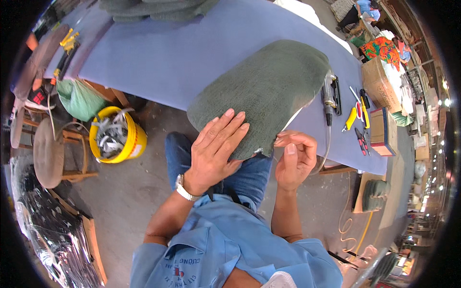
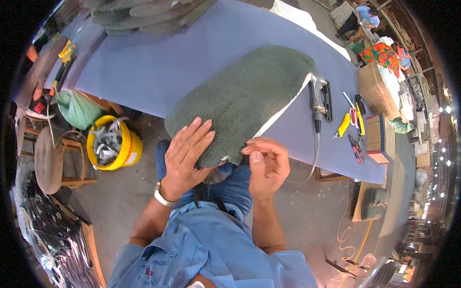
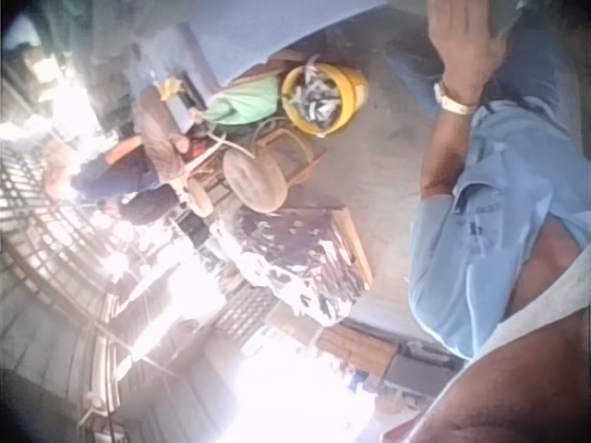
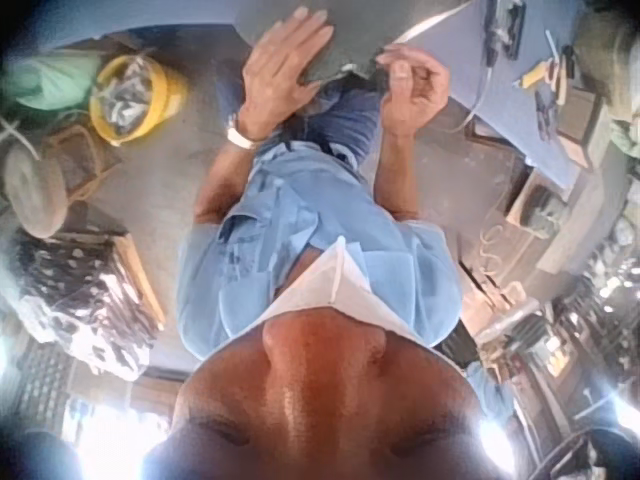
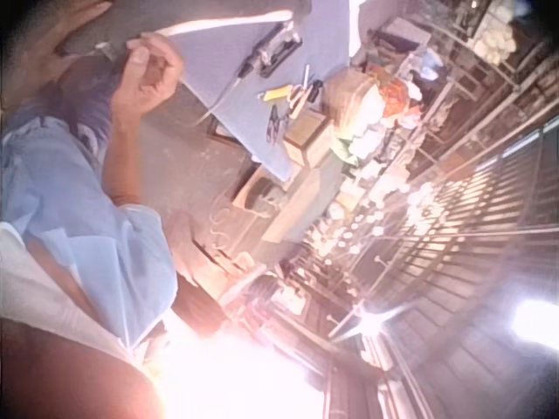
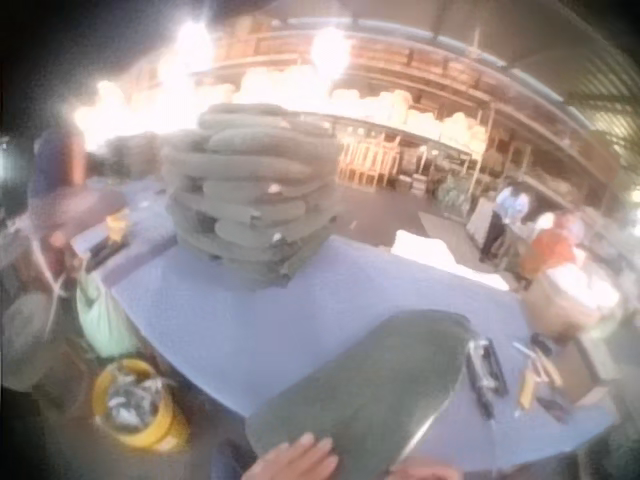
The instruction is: The person assembles a cushion by wrapping green fabric around a foam core, trimming excess fabric with a utility knife, and securing the edges with a staple gun. The person handles the cushion and tools directly on a work table.
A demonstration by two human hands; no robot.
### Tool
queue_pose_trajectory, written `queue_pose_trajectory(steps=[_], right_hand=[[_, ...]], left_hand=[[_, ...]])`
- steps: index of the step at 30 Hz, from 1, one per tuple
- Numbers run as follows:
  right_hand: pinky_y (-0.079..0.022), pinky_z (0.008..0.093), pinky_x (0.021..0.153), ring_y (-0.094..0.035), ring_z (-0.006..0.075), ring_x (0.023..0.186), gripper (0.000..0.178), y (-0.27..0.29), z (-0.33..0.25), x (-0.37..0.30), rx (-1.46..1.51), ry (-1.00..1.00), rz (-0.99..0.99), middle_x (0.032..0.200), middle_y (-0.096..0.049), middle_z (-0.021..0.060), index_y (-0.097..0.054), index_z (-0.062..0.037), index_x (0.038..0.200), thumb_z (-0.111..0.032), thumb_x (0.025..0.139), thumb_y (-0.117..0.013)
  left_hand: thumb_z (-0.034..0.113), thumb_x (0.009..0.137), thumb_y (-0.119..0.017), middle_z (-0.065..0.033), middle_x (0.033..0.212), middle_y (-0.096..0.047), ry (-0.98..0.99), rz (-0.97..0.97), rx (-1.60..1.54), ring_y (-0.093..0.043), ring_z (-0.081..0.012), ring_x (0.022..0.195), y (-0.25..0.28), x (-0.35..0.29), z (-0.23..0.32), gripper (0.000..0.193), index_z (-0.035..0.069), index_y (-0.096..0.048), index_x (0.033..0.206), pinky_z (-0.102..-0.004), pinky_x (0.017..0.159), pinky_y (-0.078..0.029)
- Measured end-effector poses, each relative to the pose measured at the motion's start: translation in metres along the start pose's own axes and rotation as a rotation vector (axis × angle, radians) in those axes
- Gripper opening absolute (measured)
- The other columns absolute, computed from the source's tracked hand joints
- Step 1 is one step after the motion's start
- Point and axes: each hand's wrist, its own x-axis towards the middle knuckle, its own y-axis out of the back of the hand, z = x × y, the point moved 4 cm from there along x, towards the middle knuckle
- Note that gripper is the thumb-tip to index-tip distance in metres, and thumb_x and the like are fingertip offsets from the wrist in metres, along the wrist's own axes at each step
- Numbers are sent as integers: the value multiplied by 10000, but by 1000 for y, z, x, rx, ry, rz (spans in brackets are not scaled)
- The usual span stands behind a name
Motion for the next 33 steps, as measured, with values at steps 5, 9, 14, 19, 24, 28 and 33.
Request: queue_pose_trajectory(steps=[5,9,14,19,24,28,33], right_hand=[[-583,366,799,-677,209,921,246,28,40,-44,202,-564,101,1047,-665,128,-525,-16,1211,-200,1058,-577],[-590,376,700,-681,222,788,328,-7,66,-59,405,-766,-43,909,-681,145,-567,-12,1117,-336,1087,-526],[-558,371,591,-633,224,576,465,-41,59,-43,603,-764,-178,700,-646,140,-634,32,947,-391,1092,-505],[-516,320,503,-598,186,506,506,-48,49,-22,567,-826,-251,691,-642,133,-662,38,859,-389,1090,-520],[-485,284,493,-598,142,531,400,-51,37,-7,380,-737,-209,719,-654,100,-671,6,831,-320,1057,-615],[-460,244,543,-592,105,597,387,-66,36,4,290,-570,-188,722,-649,64,-672,-7,826,-324,1044,-646],[-401,225,519,-575,84,608,433,-88,22,46,276,-439,-153,659,-599,28,-595,-54,710,-327,1040,-657]], left_hand=[[243,651,-857,-90,1553,-525,-194,-343,188,-400,-308,1503,-1,-21,-31,831,95,-591,1424,-509,1208,-311],[331,656,-873,-111,1579,-482,-141,-326,132,-399,-326,1497,13,-2,-56,924,92,-530,1479,-530,1212,-308],[410,669,-867,-88,1587,-466,-126,-283,128,-369,-317,1510,21,5,-62,948,102,-514,1493,-532,1231,-283],[415,717,-839,-41,1586,-470,-161,-250,127,-355,-274,1520,23,6,-55,896,144,-513,1506,-511,1244,-265],[389,795,-797,-31,1549,-519,-257,-271,233,-423,-292,1478,27,18,-38,740,150,-573,1459,-532,1236,-272],[376,827,-774,-40,1520,-554,-188,-240,218,-476,-321,1438,35,30,-48,644,154,-621,1412,-550,1207,-317],[290,795,-843,-98,1361,-678,-131,-65,88,-642,-373,1250,47,62,-54,614,90,-642,1339,-507,1054,-501]])
